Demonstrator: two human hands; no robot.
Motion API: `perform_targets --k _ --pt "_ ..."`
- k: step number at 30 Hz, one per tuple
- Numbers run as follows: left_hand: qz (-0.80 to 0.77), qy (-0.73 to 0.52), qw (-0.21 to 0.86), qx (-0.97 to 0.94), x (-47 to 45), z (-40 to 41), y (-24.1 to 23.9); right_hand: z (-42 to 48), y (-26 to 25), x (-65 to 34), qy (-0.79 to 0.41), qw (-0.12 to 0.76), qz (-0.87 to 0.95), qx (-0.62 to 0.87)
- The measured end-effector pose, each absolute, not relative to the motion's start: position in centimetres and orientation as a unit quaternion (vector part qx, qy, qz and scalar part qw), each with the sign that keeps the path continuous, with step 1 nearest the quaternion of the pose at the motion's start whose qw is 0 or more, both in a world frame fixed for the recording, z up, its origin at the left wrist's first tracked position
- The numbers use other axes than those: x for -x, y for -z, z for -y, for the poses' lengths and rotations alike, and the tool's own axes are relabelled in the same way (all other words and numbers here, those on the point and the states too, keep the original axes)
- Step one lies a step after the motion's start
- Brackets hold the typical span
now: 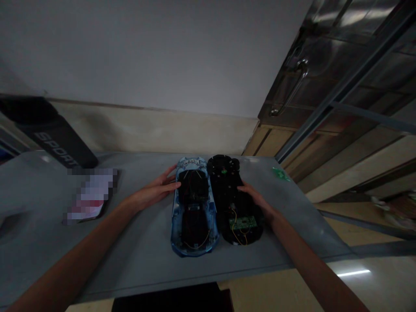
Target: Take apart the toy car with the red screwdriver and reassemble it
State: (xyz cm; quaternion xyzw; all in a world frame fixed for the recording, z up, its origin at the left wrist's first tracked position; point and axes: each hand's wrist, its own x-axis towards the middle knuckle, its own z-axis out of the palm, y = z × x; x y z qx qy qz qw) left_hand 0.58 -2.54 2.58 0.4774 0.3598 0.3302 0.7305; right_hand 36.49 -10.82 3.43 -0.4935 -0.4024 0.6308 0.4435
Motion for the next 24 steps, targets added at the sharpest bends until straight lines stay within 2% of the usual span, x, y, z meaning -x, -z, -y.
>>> perform_targets --k 24 --pt "-0.379 -0.323 0.722 -0.481 -0.5 2.4 -2.5 11.3 -4.2 -36.2 -0.631 0.435 0.380 0.518"
